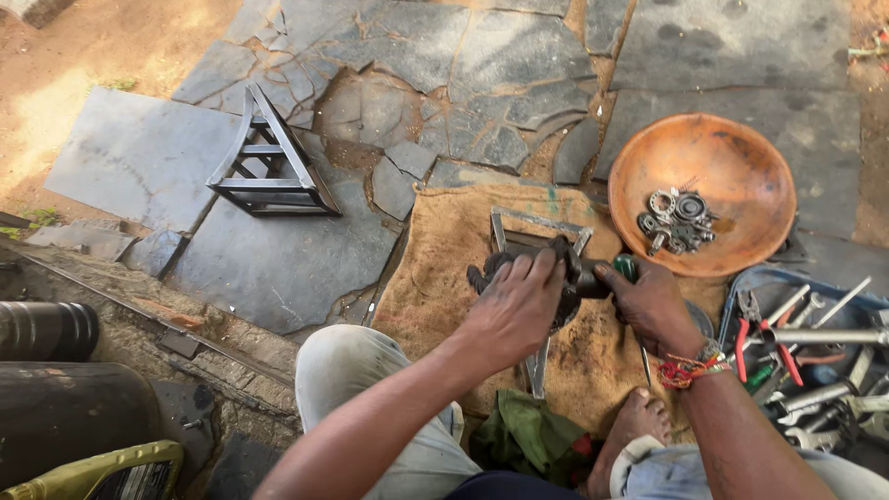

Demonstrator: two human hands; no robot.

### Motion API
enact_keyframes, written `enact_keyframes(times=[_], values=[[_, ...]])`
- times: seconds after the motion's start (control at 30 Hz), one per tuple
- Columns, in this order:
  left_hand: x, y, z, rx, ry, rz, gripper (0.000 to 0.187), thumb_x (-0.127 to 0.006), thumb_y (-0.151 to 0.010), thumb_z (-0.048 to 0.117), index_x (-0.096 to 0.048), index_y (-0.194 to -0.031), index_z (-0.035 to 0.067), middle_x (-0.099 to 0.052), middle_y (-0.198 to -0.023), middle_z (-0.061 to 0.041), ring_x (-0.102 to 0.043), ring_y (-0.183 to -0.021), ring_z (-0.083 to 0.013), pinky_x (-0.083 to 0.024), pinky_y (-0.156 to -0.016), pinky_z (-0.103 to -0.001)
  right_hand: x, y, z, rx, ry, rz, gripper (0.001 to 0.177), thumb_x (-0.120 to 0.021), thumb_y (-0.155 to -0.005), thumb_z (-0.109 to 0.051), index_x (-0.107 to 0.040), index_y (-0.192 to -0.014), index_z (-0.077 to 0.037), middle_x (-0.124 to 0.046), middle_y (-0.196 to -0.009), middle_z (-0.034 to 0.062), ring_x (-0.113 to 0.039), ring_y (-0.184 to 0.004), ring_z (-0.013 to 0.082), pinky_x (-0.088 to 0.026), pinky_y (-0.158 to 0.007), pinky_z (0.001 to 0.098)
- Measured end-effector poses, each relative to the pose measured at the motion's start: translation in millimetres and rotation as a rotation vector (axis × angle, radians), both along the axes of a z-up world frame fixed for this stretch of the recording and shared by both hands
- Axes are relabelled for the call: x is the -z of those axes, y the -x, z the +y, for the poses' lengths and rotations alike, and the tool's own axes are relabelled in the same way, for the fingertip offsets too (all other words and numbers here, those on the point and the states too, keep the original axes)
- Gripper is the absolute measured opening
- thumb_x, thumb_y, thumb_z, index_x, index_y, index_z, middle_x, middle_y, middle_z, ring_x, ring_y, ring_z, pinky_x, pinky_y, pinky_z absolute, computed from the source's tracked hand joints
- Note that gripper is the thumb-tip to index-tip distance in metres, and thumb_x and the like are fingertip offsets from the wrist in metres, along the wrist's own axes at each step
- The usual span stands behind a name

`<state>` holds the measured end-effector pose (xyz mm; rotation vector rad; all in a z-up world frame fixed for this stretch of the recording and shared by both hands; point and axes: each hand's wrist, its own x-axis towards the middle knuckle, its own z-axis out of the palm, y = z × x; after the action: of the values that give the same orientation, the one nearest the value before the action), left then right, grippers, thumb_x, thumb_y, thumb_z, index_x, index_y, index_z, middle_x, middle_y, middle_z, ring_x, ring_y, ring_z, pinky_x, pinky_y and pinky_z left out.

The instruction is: The person disassembles and works on a metal mechanical component using a screwdriver, handling small parts and placing them in a wooden bowl.

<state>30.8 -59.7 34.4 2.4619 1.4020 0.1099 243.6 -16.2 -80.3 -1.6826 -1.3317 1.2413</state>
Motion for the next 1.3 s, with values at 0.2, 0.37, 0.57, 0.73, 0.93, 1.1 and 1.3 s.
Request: enact_keyframes(times=[0.2, 0.37, 0.57, 0.73, 0.93, 1.1, 1.3], values=[[-1.8, 10.6, 10.5, -0.005, -0.194, 0.054, 0.035, -0.047, -0.095, -0.001, -0.057, -0.127, -0.010, -0.053, -0.121, -0.024, -0.056, -0.114, -0.0368, -0.049, -0.102, -0.047, -11.1, 0.8, 4.0, 0.002, 0.050, -0.071, 0.033, -0.075, -0.092, -0.031, -0.073, -0.091, 0.002, -0.060, -0.061, 0.0069, -0.048, -0.053, 0.0148, -0.040, -0.049, 0.0368], [5.6, 42.9, -2.5, -0.121, -0.156, -0.071, 0.033, -0.053, -0.096, 0.003, -0.062, -0.127, -0.004, -0.056, -0.116, -0.018, -0.060, -0.108, -0.0318, -0.052, -0.097, -0.047, -12.1, -2.7, 2.8, -0.047, -0.081, -0.216, 0.036, -0.076, -0.090, -0.034, -0.074, -0.097, 0.001, -0.067, -0.063, 0.0077, -0.058, -0.056, 0.0156, -0.047, -0.057, 0.0367], [35.5, 42.3, -14.3, -0.072, -0.230, -0.129, 0.032, -0.052, -0.101, -0.001, -0.061, -0.131, -0.005, -0.056, -0.122, -0.016, -0.062, -0.096, -0.0253, -0.060, -0.082, -0.037, -17.2, 1.2, 0.6, -0.007, -0.027, -0.290, 0.039, -0.075, -0.092, -0.037, -0.075, -0.103, 0.000, -0.069, -0.069, 0.0189, -0.061, -0.060, 0.0247, -0.049, -0.062, 0.0431], [44.4, 23.0, -17.3, 0.025, -0.143, -0.057, 0.028, -0.050, -0.102, -0.002, -0.057, -0.129, -0.007, -0.056, -0.122, -0.015, -0.062, -0.100, -0.0255, -0.059, -0.091, -0.038, -23.7, 2.6, -2.9, -0.015, -0.055, -0.331, 0.038, -0.073, -0.093, -0.039, -0.075, -0.105, -0.002, -0.068, -0.068, 0.0163, -0.060, -0.059, 0.0227, -0.048, -0.060, 0.0420], [33.3, 4.2, -19.8, -0.060, 0.050, -0.229, 0.028, -0.049, -0.106, 0.006, -0.054, -0.131, -0.006, -0.059, -0.118, -0.019, -0.063, -0.105, -0.0308, -0.055, -0.098, -0.043, -21.5, 9.0, -10.4, 0.068, -0.058, -0.350, 0.037, -0.073, -0.094, -0.038, -0.075, -0.104, -0.002, -0.067, -0.066, 0.0144, -0.059, -0.056, 0.0200, -0.047, -0.056, 0.0408], [27.0, 34.0, -19.0, 0.125, -0.127, -0.072, 0.018, -0.054, -0.097, 0.003, -0.066, -0.111, -0.002, -0.063, -0.114, -0.016, -0.064, -0.105, -0.0280, -0.055, -0.094, -0.042, -36.2, 7.9, -21.1, 0.071, -0.019, -0.292, 0.035, -0.074, -0.094, -0.034, -0.076, -0.103, 0.000, -0.063, -0.066, 0.0125, -0.052, -0.054, 0.0173, -0.042, -0.052, 0.0400], [43.6, 101.3, 7.3, -0.495, 0.008, -0.748, 0.019, -0.060, -0.088, -0.001, -0.072, -0.101, 0.004, -0.068, -0.096, -0.009, -0.068, -0.080, -0.0194, -0.057, -0.070, -0.031, -76.1, -4.9, -45.0, 0.279, -0.118, 0.071, 0.036, -0.067, -0.101, -0.038, -0.072, -0.105, -0.003, -0.071, -0.084, 0.0055, -0.059, -0.064, 0.0110, -0.051, -0.059, 0.0310]])
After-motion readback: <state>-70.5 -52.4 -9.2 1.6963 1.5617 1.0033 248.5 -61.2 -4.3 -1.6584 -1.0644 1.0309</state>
